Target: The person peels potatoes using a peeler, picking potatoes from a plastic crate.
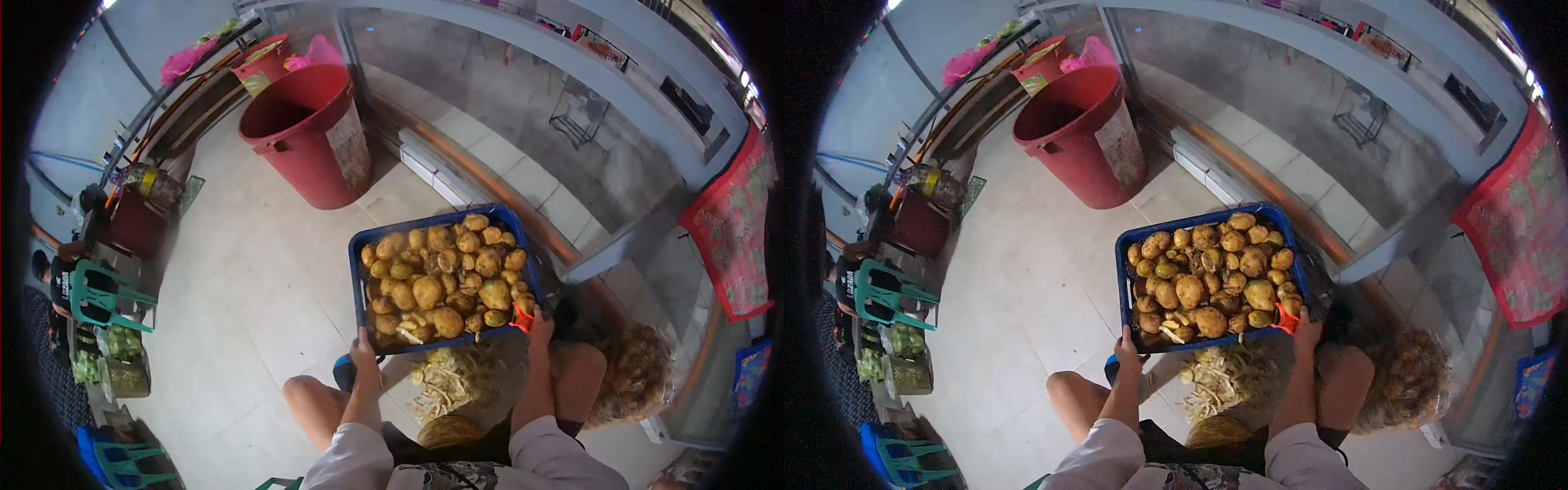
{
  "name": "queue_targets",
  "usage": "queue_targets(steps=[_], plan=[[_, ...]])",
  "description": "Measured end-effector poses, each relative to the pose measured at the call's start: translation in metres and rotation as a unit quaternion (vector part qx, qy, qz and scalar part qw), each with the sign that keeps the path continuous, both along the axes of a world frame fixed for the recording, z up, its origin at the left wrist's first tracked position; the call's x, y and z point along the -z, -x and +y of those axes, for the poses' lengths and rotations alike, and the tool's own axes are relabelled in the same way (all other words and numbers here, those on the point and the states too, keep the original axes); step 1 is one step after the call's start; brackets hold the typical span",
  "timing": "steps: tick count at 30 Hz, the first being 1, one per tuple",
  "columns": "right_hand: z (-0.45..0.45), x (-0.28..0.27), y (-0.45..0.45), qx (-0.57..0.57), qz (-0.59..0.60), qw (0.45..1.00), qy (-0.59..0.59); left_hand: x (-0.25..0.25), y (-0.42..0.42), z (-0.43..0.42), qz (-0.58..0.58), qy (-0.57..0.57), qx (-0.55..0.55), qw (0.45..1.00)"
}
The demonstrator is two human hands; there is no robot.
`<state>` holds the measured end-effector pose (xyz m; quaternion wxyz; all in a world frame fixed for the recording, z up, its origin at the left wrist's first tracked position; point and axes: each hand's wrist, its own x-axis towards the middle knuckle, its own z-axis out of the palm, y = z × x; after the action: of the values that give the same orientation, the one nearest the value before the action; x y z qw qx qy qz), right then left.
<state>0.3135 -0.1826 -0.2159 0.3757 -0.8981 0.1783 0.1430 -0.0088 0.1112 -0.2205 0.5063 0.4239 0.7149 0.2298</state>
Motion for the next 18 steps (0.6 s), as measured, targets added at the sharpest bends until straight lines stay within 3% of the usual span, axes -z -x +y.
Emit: queue_targets(steps=[1, 2, 3, 5, 7, 8, 11, 13, 14, 18], plan=[[-0.003, 0.003, -0.001, -0.034, 0.014, 0.999, -0.019, 0.007, 0.001, -0.014, -0.066, -0.018, -0.047, 0.997], [-0.005, 0.006, -0.002, -0.067, 0.029, 0.997, -0.040, 0.035, 0.003, -0.022, -0.043, -0.065, -0.010, 0.997], [0.002, -0.003, 0.001, -0.055, 0.007, 0.993, -0.102, 0.031, -0.003, -0.025, -0.043, -0.061, -0.011, 0.997], [0.018, -0.029, 0.007, -0.044, -0.014, 0.986, -0.160, 0.016, -0.019, -0.023, -0.196, 0.003, -0.232, 0.953], [0.028, -0.043, 0.011, 0.014, 0.051, 0.992, -0.119, 0.021, -0.020, -0.019, -0.184, 0.033, -0.239, 0.953], [0.029, -0.037, 0.011, 0.033, 0.074, 0.991, -0.105, 0.022, -0.017, -0.021, -0.238, 0.007, -0.253, 0.938], [0.006, 0.013, 0.003, -0.018, 0.079, 0.994, -0.067, 0.013, -0.023, -0.012, -0.286, -0.017, -0.264, 0.921], [0.006, 0.025, 0.015, -0.041, -0.048, 0.998, -0.014, 0.016, -0.022, -0.002, -0.274, -0.017, -0.257, 0.927], [0.002, 0.032, 0.017, -0.039, -0.045, 0.998, -0.011, 0.020, -0.020, 0.003, -0.266, -0.010, -0.235, 0.935], [0.009, 0.039, 0.012, -0.019, 0.068, 0.996, -0.049, 0.034, -0.026, -0.004, -0.275, -0.034, -0.219, 0.936]])
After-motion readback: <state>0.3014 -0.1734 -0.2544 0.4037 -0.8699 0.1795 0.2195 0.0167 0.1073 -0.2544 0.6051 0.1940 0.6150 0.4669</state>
